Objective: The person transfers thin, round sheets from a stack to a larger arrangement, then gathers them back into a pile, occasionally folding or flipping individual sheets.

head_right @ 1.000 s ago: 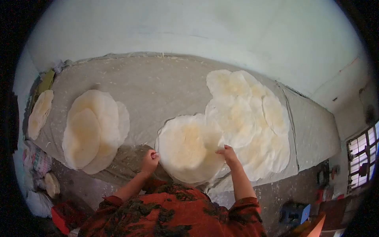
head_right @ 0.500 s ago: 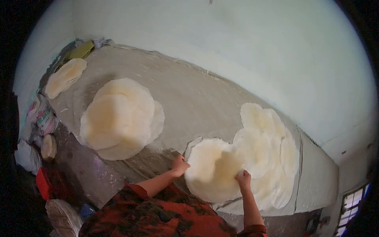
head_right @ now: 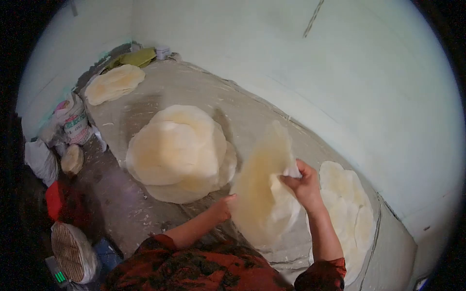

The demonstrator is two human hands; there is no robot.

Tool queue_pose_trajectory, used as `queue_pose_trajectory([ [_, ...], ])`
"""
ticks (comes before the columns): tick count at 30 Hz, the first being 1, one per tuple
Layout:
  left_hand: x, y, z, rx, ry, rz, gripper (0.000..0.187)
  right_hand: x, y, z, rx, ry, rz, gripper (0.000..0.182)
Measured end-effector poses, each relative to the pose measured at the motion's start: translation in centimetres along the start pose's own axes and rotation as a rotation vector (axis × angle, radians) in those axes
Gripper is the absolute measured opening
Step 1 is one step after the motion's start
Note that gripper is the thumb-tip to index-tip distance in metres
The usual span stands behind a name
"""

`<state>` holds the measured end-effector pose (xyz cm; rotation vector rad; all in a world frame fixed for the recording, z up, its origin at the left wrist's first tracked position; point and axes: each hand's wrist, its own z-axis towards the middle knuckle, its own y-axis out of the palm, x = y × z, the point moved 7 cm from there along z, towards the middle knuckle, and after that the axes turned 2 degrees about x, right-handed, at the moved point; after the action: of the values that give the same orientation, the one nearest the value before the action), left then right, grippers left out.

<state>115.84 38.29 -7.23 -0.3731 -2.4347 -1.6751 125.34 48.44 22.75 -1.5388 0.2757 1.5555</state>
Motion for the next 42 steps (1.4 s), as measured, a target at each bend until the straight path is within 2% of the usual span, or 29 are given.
queue_pose_trajectory([
  [2, 3.8, 1.8, -2.7, -0.326, 1.006, 1.327, 0.033, -3.1, 1.8, 2.2, -0.045, -0.045, -0.005, 0.021],
  [3, 5.2, 2.2, -4.6, -0.318, 1.010, 1.329, 0.033, -4.5, 2.5, 3.3, -0.052, -0.069, 0.022, 0.021],
  [5, 10.4, 2.1, -8.1, -0.069, 0.796, 0.784, 0.030, -5.6, 3.7, 5.9, -0.062, -0.085, 0.058, 0.020],
  [7, 13.7, -0.8, -9.4, 0.188, 0.613, 0.087, 0.029, -4.0, 5.2, 8.6, -0.086, 0.009, 0.067, 0.021],
  [9, 17.5, -4.8, -10.6, 0.418, 0.833, 0.207, 0.027, 1.4, 6.7, 12.0, -0.115, -0.036, 0.146, 0.030],
  [11, 19.6, -7.6, -12.6, 0.655, 1.279, 1.634, 0.028, 10.7, 7.9, 14.6, -0.016, -0.084, 0.104, 0.043],
  [12, 20.0, -12.4, -11.4, 0.700, 1.095, 1.543, 0.033, 14.8, 9.0, 13.8, -0.010, -0.088, 0.147, 0.046],
  [13, 20.1, -17.3, -10.1, 0.754, 0.915, 1.452, 0.037, 18.8, 10.3, 12.1, 0.053, -0.100, -0.186, 0.046],
  [14, 18.8, -13.2, -11.7, 0.762, 1.157, 2.138, 0.028, 20.8, 11.4, 8.8, -0.004, 0.060, -0.316, 0.047],
  [15, 19.9, -18.2, -10.6, 0.765, 0.927, 1.311, 0.031, 21.6, 12.6, 4.6, -0.149, 0.011, -0.423, 0.048],
  [16, 19.4, -23.2, -10.3, 0.809, 0.947, 0.354, 0.034, 26.9, 14.7, 1.3, -0.247, -0.285, -0.598, 0.049],
  [17, 19.4, -21.0, -12.1, 1.060, 1.016, 0.773, 0.040, 28.1, 14.4, -2.5, -0.403, -0.118, -0.431, 0.044],
  [18, 18.4, -18.6, -13.4, 1.235, 1.213, 1.051, 0.040, 31.2, 14.2, -5.6, -0.499, 0.201, -0.519, 0.036],
  [19, 16.6, -15.5, -14.6, 1.410, 1.430, 1.321, 0.039, 31.1, 12.1, -8.5, -0.483, 0.263, -0.447, 0.033],
  [20, 15.1, -12.9, -14.4, 1.363, 1.421, 1.352, 0.039, 31.0, 10.1, -11.7, -0.476, 0.315, -0.369, 0.029],
  [22, 11.9, -8.9, -10.8, 0.793, 1.099, 1.355, 0.034, 35.6, 5.4, -16.4, -0.239, 0.450, -0.123, 0.024],
  [23, 10.8, -10.0, -7.4, 0.551, 0.976, 1.397, 0.035, 37.0, 2.5, -18.7, -0.108, 0.629, 0.000, 0.022],
  [24, 9.5, -9.0, -6.1, 0.525, 0.960, 1.415, 0.035, 37.9, -0.7, -20.5, 0.023, 0.797, 0.125, 0.019],
  [26, 4.7, -3.9, -2.8, 0.190, 0.869, 1.747, 0.035, 39.4, -7.7, -23.4, 0.329, 0.877, 0.215, 0.017],
  [28, 1.7, -1.8, 0.1, 0.120, 0.912, 1.881, 0.036, 42.6, -15.0, -26.3, 0.645, 0.819, 0.217, 0.019],
  [30, -1.1, -0.1, 2.4, 0.048, 0.960, 2.013, 0.036, 47.0, -22.5, -29.5, 0.880, 0.791, -0.197, 0.023],
  [32, -3.6, 0.7, 4.4, 0.077, 0.877, 2.170, 0.042, 44.2, -27.6, -31.1, 1.031, 0.808, -0.489, 0.035],
  [33, -4.5, 1.3, 4.5, 0.161, 0.857, 2.268, 0.048, 44.1, -29.0, -31.3, 1.048, 0.797, -0.478, 0.035],
  [35, -5.4, 1.0, 4.6, 0.187, 0.964, 2.304, 0.050, 44.8, -31.8, -32.1, 1.096, 1.048, -0.556, 0.041],
  [37, -5.6, 0.6, 5.2, 0.233, 1.067, 2.323, 0.053, 45.5, -33.6, -31.3, 1.102, 1.055, -0.483, 0.047],
  [40, -5.1, -0.1, 5.4, 0.241, 1.005, 2.329, 0.053, 48.7, -34.6, -30.0, 1.040, 1.120, -0.337, 0.053],
  [42, -5.7, 0.5, 5.2, 0.213, 1.021, 2.344, 0.051, 50.3, -34.7, -29.2, 0.858, 1.141, -0.224, 0.056],
])
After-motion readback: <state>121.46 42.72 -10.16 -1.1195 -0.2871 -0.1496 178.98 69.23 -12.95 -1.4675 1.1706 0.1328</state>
